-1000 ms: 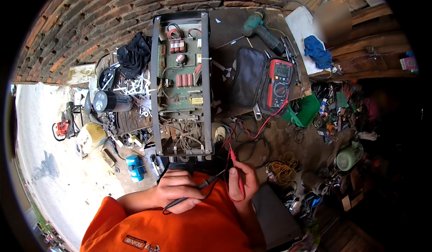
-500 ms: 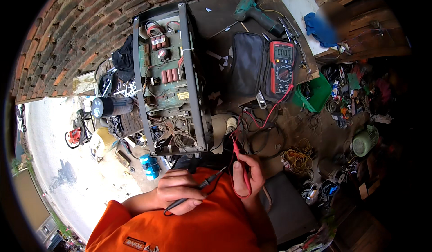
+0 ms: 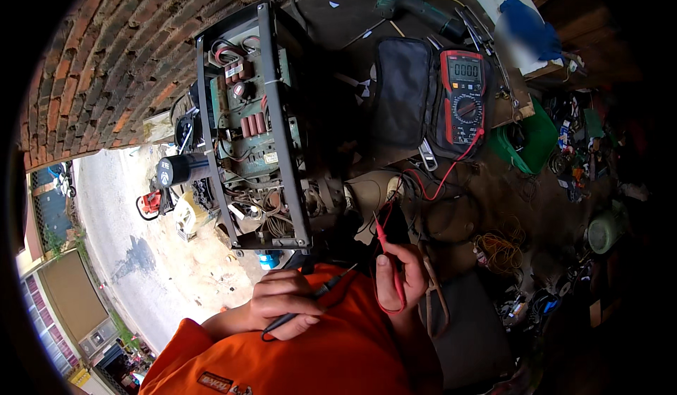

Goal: The person uses a multimeter to test various points on an open electronic device, likely a power supply unit. They repeatedly touch the multimeter probes to different wires and components on the circuit board while observing the readings on the multimeter display.

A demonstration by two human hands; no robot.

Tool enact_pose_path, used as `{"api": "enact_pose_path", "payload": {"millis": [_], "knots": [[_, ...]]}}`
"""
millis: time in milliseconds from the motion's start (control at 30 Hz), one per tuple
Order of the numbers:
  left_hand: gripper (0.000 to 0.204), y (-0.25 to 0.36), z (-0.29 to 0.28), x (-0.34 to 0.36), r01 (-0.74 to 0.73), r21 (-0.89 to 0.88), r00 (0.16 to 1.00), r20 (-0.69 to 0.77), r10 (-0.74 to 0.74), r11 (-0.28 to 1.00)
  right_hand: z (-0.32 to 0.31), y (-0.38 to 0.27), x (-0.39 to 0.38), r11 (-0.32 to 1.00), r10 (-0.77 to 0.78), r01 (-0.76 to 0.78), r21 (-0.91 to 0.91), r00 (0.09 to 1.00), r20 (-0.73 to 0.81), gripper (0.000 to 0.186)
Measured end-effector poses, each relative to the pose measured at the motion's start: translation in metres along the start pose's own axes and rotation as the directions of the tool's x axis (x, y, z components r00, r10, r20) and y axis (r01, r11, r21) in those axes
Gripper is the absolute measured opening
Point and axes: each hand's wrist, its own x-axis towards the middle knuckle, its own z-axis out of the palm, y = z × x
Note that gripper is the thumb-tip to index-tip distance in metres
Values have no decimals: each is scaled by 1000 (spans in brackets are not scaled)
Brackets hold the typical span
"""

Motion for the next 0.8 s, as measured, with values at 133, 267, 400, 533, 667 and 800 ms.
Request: {"api": "enact_pose_path", "payload": {"millis": [133,267,400,533,667,800], "knots": [[14,4,5,8,2,2,1000,-9,-2,1000,-8,5,8,1000,-30,30,-9,999,45,22],[10,11,7,13,29,34,1000,-9,-28,999,-10,7,16,999,-41,39,22,997,62,22],[13,12,8,13,15,56,1000,-28,-13,998,-11,4,24,997,-64,61,39,995,83,21],[14,12,10,17,-8,55,999,-51,10,998,-13,-3,33,997,-74,72,22,991,115,20],[13,12,14,16,-29,54,996,-86,34,998,-17,3,31,998,-54,50,31,990,133,20],[12,12,14,18,-43,41,996,-70,46,998,-17,1,32,998,-58,58,3,991,120,20]]}}
